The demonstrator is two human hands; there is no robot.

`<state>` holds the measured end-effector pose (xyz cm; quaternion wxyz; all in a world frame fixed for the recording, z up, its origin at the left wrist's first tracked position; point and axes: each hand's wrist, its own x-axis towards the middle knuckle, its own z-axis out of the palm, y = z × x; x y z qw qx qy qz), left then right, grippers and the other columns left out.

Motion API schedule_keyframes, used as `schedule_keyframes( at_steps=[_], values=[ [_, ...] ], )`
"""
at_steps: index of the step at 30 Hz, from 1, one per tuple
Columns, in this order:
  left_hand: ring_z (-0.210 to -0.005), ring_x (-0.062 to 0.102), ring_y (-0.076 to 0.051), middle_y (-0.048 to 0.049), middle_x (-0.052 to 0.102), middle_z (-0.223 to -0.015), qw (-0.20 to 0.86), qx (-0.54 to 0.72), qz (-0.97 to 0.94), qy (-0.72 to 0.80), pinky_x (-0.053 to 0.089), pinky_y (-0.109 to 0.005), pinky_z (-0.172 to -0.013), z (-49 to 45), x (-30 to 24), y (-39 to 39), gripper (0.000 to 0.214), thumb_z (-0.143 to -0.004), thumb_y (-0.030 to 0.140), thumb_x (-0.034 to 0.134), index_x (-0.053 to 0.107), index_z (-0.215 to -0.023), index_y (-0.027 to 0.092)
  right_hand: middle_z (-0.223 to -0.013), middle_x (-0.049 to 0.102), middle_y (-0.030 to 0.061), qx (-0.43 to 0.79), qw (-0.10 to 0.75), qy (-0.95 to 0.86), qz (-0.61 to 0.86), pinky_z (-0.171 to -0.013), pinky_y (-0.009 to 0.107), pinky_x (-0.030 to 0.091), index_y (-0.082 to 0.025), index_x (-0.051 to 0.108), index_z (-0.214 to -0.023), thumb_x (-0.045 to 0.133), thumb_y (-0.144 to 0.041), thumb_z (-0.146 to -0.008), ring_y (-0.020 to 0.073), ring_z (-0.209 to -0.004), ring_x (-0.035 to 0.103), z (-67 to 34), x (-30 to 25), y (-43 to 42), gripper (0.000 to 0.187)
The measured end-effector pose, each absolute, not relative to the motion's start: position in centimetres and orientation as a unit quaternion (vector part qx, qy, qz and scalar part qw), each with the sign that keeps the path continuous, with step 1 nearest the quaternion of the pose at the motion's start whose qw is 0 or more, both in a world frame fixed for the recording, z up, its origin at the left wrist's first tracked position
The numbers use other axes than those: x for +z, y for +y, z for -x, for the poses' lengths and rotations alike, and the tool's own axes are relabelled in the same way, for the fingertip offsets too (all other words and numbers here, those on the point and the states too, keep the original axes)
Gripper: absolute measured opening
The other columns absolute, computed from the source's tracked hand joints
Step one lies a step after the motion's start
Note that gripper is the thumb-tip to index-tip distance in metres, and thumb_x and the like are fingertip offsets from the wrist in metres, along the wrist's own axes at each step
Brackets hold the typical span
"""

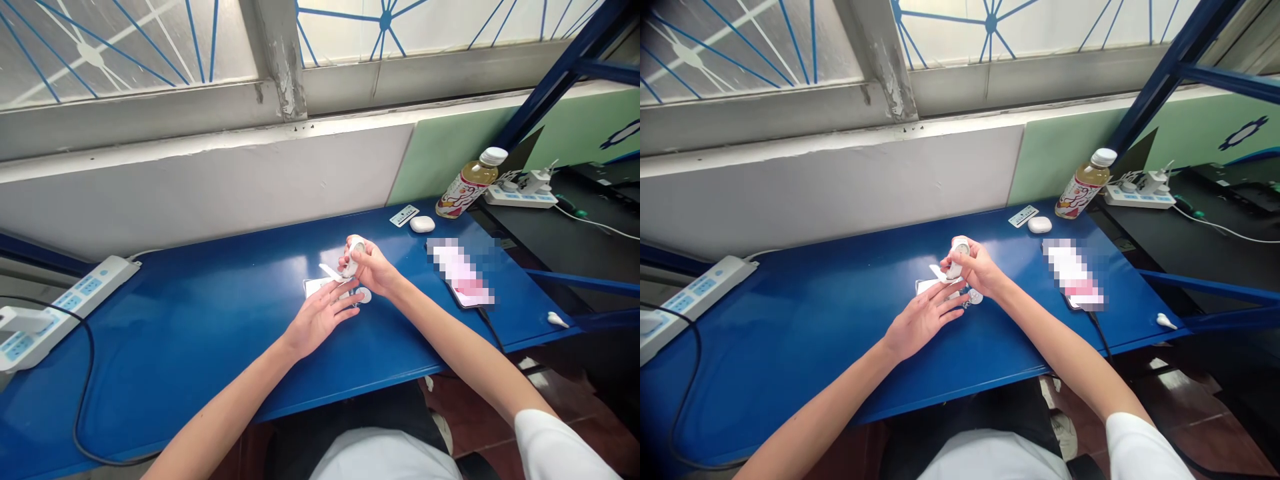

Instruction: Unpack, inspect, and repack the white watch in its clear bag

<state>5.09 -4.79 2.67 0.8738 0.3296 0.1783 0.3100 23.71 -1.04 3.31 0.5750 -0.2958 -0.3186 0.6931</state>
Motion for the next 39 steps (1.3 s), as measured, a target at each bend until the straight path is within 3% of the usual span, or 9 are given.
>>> schedule_keyframes(
  at_steps=[4,7,9,12,15,19,25,32,39],
  values=[
    [-0.133,0.051,-0.035,-0.0153,0.054,-0.144,0.854,0.326,-0.354,0.197,0.04,-0.046,-0.108,-5.3,2.7,-4.7,0.049,-0.088,0.032,0.072,0.06,-0.134,0.019,-0.084,0.072,0.0035,0.617,0.547,-0.441,0.355,-0.065,0.031,0.052,-0.022,0.061,-0.082,0.091,-0.037,-0.058,0.0208,-0.079,0.068,-23.0,3.6,-1.7,0.041],
    [-0.112,0.065,-0.029,-0.0148,0.067,-0.122,0.838,0.327,-0.376,0.22,0.048,-0.041,-0.099,-5.2,2.6,-4.6,0.039,-0.085,0.026,0.075,0.067,-0.123,0.016,-0.099,0.071,0.0049,0.528,0.572,-0.503,0.374,-0.074,0.031,0.052,-0.021,0.064,-0.076,0.09,-0.028,-0.058,0.0205,-0.09,0.066,-22.4,3.8,-2.0,0.032],
    [-0.094,0.068,-0.022,-0.0114,0.07,-0.102,0.833,0.322,-0.384,0.235,0.052,-0.037,-0.091,-5.2,2.6,-4.6,0.031,-0.085,0.024,0.076,0.071,-0.113,0.013,-0.11,0.07,0.006,0.535,0.558,-0.511,0.375,-0.065,0.029,0.052,-0.022,0.067,-0.079,0.086,-0.031,-0.064,0.018,-0.083,0.065,-22.2,3.7,-2.1,0.027],
    [-0.081,0.068,-0.018,-0.0076,0.07,-0.089,0.832,0.31,-0.384,0.253,0.054,-0.034,-0.083,-5.2,2.5,-4.8,0.029,-0.085,0.027,0.077,0.072,-0.11,0.013,-0.105,0.074,0.0077,0.592,0.5,-0.508,0.376,-0.047,0.024,0.046,-0.022,0.072,-0.093,0.077,-0.042,-0.077,0.015,-0.066,0.064,-22.1,3.6,-2.2,0.026],
    [-0.081,0.071,-0.02,-0.0119,0.073,-0.096,0.835,0.284,-0.392,0.261,0.055,-0.035,-0.08,-5.4,2.5,-5.1,0.036,-0.086,0.033,0.076,0.07,-0.113,0.011,-0.096,0.077,0.0082,0.625,0.476,-0.495,0.371,-0.049,0.024,0.048,-0.021,0.073,-0.105,0.071,-0.047,-0.083,0.0163,-0.067,0.067,-22.2,3.3,-2.3,0.034],
    [-0.093,0.073,-0.027,-0.0181,0.073,-0.108,0.831,0.257,-0.408,0.277,0.056,-0.037,-0.084,-5.7,2.2,-5.3,0.041,-0.087,0.04,0.074,0.068,-0.113,0.009,-0.097,0.078,0.0088,0.686,0.456,-0.459,0.332,-0.077,0.034,0.057,-0.02,0.071,-0.113,0.064,-0.051,-0.089,0.0218,-0.09,0.072,-22.4,2.9,-2.0,0.039],
    [-0.102,0.072,-0.031,-0.0193,0.074,-0.11,0.806,0.249,-0.421,0.334,0.057,-0.042,-0.09,-5.9,1.7,-5.3,0.041,-0.09,0.042,0.07,0.066,-0.113,0.008,-0.119,0.073,0.0128,0.77,0.433,-0.403,0.24,-0.104,0.041,0.047,-0.016,0.07,-0.117,0.056,-0.056,-0.093,0.0247,-0.113,0.067,-22.5,2.9,-1.6,0.049],
    [-0.102,0.073,-0.031,-0.0179,0.075,-0.107,0.802,0.266,-0.401,0.354,0.058,-0.044,-0.091,-6.0,2.0,-5.4,0.04,-0.087,0.042,0.073,0.068,-0.107,0.008,-0.124,0.07,0.0112,0.805,0.421,-0.353,0.226,-0.111,0.046,0.039,-0.019,0.067,-0.113,0.039,-0.058,-0.098,0.0245,-0.118,0.064,-22.8,3.8,-1.7,0.05],
    [-0.104,0.072,-0.033,-0.0198,0.074,-0.109,0.814,0.28,-0.39,0.326,0.055,-0.049,-0.095,-5.9,1.8,-5.2,0.044,-0.085,0.045,0.074,0.067,-0.107,0.007,-0.119,0.072,0.008,0.808,0.433,-0.338,0.212,-0.112,0.046,0.037,-0.022,0.062,-0.097,0.037,-0.053,-0.1,0.0221,-0.117,0.065,-22.9,4.1,-1.8,0.039]
  ],
)
